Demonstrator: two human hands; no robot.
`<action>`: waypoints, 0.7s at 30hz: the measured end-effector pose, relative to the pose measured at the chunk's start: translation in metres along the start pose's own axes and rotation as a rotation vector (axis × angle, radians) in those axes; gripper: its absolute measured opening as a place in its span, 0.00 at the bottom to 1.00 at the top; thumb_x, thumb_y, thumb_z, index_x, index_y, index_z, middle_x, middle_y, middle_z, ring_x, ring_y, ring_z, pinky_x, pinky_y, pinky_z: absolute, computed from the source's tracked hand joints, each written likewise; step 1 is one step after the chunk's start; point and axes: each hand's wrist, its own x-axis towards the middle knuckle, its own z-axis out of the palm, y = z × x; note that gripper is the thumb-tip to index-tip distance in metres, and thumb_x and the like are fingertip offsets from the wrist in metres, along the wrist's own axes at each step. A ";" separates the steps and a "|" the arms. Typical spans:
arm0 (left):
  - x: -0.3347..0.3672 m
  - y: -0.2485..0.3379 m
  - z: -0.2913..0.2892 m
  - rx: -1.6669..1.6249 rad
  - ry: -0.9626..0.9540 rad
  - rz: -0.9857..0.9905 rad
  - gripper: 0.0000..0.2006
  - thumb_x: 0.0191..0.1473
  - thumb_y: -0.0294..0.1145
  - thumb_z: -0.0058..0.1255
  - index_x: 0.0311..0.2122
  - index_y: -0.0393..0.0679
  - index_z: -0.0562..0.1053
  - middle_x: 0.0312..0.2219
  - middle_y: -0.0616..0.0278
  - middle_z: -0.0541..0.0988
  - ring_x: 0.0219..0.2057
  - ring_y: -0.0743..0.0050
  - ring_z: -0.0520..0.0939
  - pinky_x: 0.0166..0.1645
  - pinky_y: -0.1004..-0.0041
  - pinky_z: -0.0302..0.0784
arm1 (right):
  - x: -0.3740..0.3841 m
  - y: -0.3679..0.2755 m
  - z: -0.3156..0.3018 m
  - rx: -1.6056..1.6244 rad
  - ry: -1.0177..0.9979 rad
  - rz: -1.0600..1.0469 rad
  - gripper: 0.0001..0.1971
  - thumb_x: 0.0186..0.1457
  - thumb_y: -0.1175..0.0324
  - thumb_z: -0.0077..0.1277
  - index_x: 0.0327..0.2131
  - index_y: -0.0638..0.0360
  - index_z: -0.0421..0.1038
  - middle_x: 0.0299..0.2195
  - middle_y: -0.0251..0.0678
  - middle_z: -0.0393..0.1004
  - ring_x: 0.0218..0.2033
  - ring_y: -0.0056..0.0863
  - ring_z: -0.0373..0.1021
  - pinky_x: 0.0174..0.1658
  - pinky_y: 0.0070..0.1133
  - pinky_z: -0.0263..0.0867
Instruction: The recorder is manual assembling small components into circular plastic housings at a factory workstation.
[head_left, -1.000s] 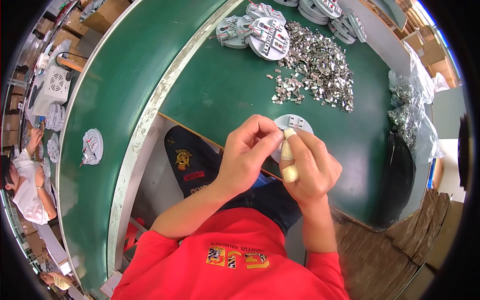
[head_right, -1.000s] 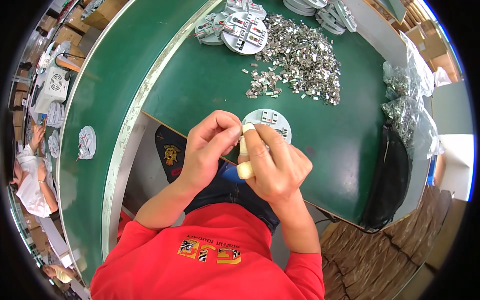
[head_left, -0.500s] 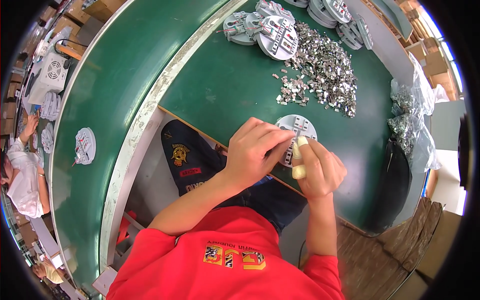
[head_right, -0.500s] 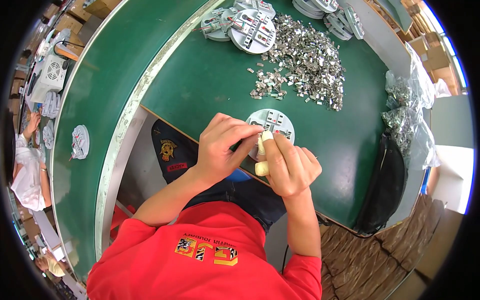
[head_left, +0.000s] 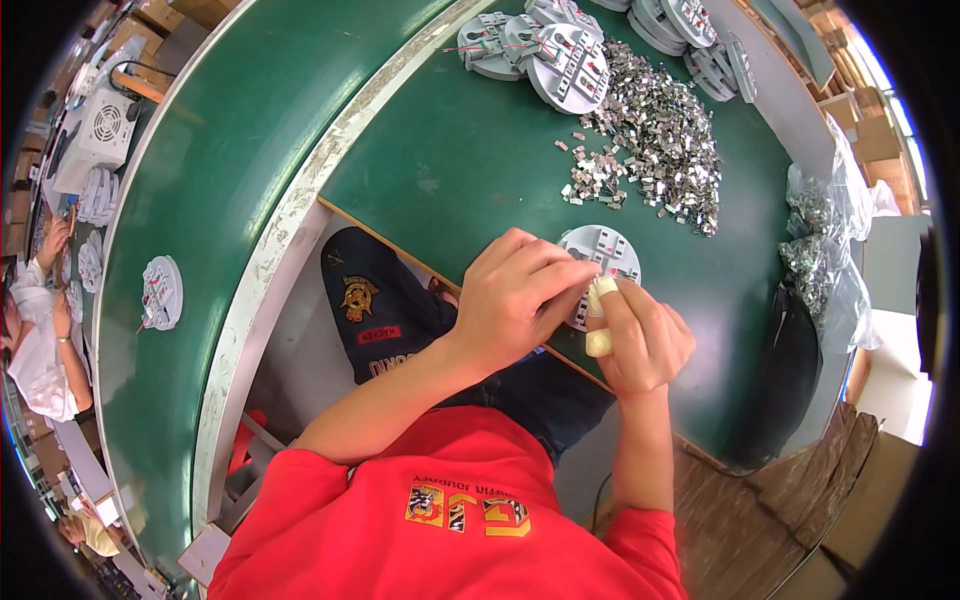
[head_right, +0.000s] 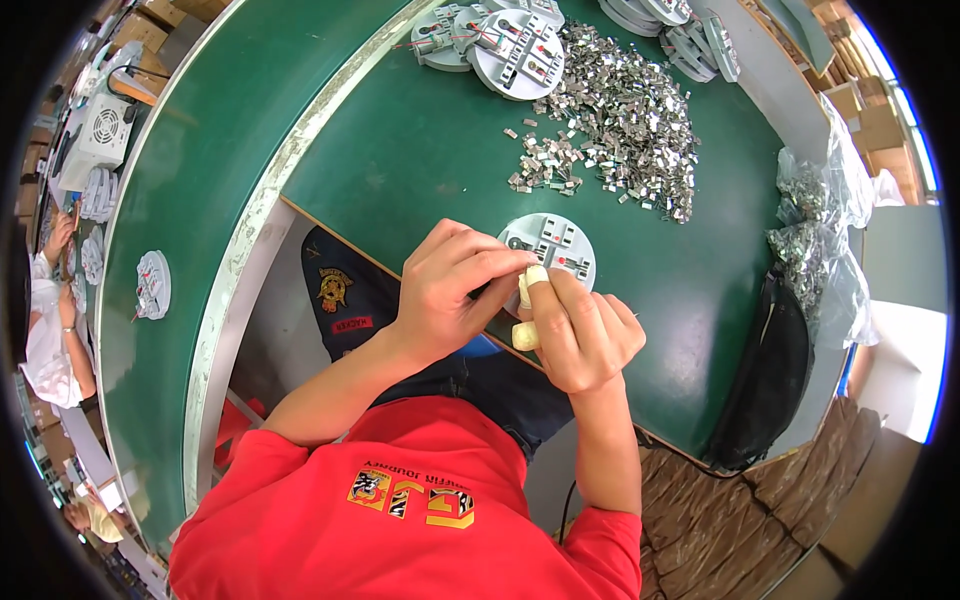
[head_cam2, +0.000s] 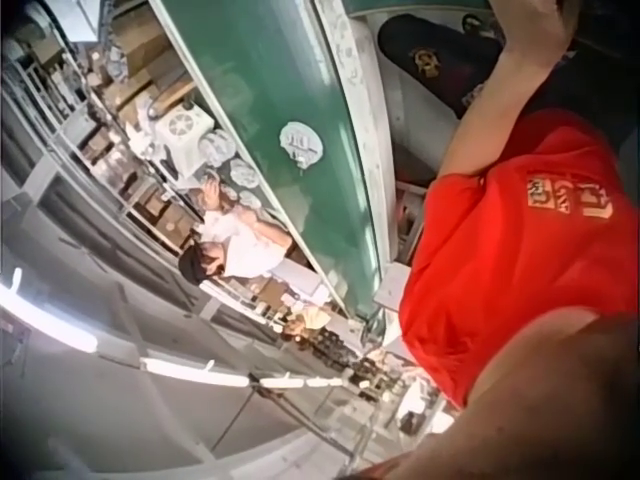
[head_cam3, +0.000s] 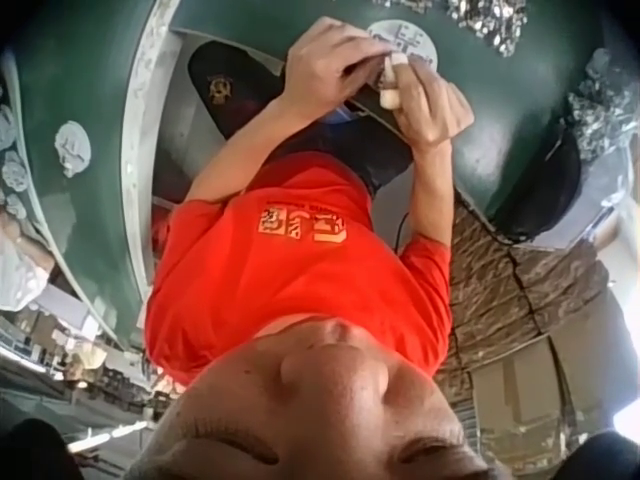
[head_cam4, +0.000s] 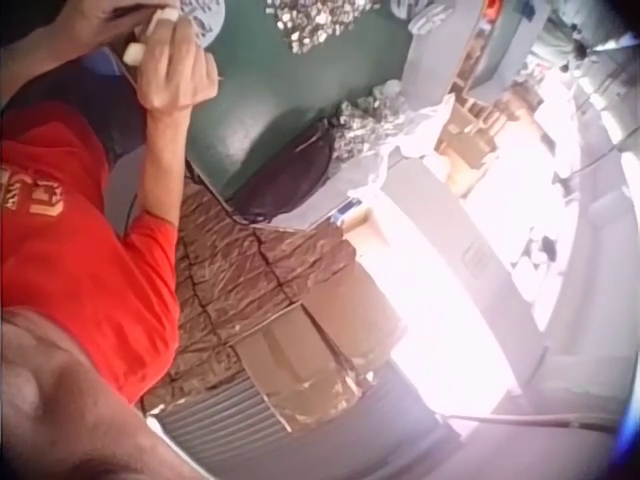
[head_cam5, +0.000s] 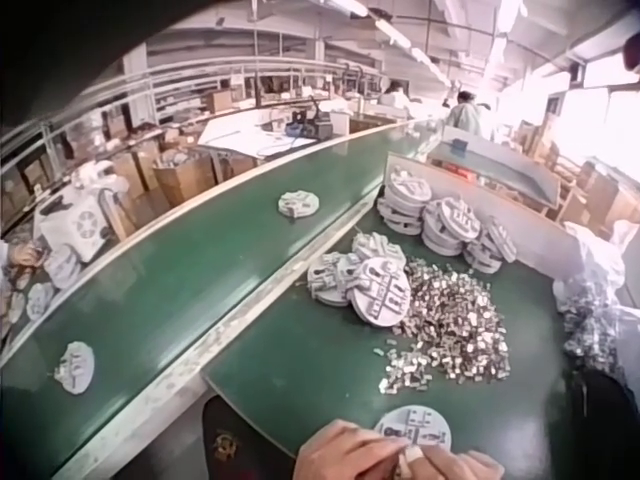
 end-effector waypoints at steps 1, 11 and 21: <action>0.000 0.000 -0.001 -0.004 -0.004 -0.007 0.14 0.45 0.21 0.68 0.40 0.47 0.83 0.31 0.66 0.81 0.32 0.65 0.79 0.34 0.70 0.75 | -0.001 0.000 0.000 0.009 -0.008 0.008 0.08 0.56 0.66 0.63 0.34 0.61 0.79 0.31 0.35 0.79 0.19 0.21 0.70 0.20 0.17 0.62; 0.000 -0.012 -0.014 -0.146 -0.122 -0.077 0.10 0.48 0.23 0.68 0.37 0.45 0.81 0.34 0.66 0.78 0.36 0.63 0.78 0.38 0.67 0.76 | -0.002 0.008 -0.010 0.335 -0.344 0.347 0.10 0.46 0.76 0.62 0.35 0.57 0.77 0.33 0.33 0.80 0.25 0.30 0.76 0.25 0.25 0.67; -0.002 -0.016 -0.019 -0.173 -0.171 -0.026 0.11 0.47 0.22 0.69 0.37 0.45 0.81 0.36 0.66 0.79 0.36 0.62 0.78 0.39 0.68 0.77 | 0.010 0.014 -0.012 0.493 -0.495 0.412 0.10 0.46 0.78 0.59 0.35 0.57 0.77 0.33 0.34 0.79 0.27 0.36 0.76 0.27 0.29 0.69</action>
